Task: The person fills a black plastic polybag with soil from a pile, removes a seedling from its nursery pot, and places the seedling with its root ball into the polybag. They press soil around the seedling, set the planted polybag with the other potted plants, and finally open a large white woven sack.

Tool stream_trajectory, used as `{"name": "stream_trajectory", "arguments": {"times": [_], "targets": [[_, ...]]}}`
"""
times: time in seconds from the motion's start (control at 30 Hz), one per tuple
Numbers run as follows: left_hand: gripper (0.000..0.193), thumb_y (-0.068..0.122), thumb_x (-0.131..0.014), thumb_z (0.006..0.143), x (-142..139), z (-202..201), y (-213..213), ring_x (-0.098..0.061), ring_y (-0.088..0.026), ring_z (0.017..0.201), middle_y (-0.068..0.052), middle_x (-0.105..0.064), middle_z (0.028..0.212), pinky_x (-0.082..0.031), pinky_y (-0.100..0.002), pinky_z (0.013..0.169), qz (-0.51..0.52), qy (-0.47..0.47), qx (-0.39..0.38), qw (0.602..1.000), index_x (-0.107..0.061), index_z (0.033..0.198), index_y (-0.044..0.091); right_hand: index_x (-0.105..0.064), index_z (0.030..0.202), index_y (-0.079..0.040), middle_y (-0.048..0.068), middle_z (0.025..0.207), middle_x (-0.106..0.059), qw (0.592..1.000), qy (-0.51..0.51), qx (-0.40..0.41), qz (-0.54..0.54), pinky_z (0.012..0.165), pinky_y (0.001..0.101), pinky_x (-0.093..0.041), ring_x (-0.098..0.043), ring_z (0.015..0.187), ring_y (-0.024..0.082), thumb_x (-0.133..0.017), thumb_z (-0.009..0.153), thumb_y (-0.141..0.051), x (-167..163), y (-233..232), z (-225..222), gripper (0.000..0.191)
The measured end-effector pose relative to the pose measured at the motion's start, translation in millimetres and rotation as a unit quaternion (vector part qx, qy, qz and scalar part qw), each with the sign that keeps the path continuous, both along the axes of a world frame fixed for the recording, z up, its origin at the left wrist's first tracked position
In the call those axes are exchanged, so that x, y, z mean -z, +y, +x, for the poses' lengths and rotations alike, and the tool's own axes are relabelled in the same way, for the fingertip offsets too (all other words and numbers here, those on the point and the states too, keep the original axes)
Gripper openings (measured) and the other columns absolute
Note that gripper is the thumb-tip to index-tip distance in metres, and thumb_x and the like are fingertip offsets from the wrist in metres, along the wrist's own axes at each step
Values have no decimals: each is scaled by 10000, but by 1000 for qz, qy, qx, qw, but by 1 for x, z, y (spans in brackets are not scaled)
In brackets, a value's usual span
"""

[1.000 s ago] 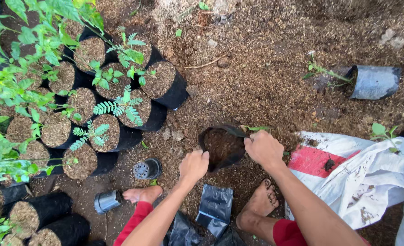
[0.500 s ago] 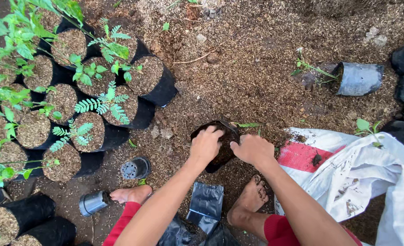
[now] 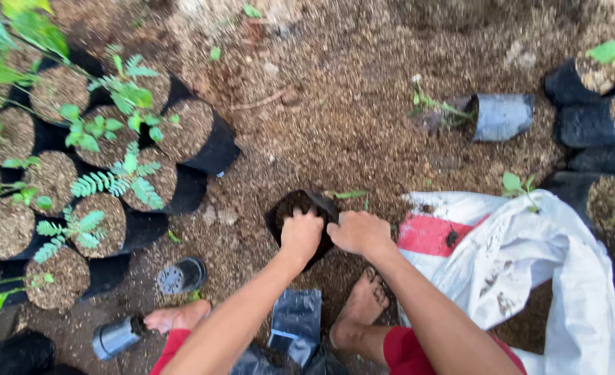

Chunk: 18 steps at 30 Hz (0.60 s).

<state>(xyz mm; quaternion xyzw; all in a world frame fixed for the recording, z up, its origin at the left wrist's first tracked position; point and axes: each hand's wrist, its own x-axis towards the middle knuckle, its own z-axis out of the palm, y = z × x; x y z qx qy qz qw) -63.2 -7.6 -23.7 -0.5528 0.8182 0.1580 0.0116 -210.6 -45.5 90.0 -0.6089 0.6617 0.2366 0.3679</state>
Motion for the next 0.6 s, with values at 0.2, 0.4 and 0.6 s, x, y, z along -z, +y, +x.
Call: {"name": "stream_trajectory", "arguments": {"times": [0.2,0.4,0.6], "targets": [[159,149,-667,808,9,-4,2,-659,-390,1081,-103,-709,1135,-592,-507,656,12,9,1,1000,-792,883,84,-714,1239,-152,220,1305,-670,998,-11,-53,16,1053,534,-500,-629,1243,423,-473,908,-586,39,-8,-9,597],[223,207,-655,813,-7,4,-3,-582,-412,1259,-69,-705,1175,-490,-695,945,-2,25,-35,999,-814,957,147,-705,1266,-167,172,1394,-660,992,-19,-109,54,1127,488,-462,-611,1321,378,-464,921,-575,66,-16,-10,586],[215,209,-635,860,-26,11,-6,-568,-387,1255,-99,-686,1171,-447,-717,1007,112,-30,-23,993,-808,980,166,-696,1269,-173,174,1381,-661,995,-3,-85,53,1107,490,-471,-609,1314,376,-486,916,-563,55,-17,-6,566]]}}
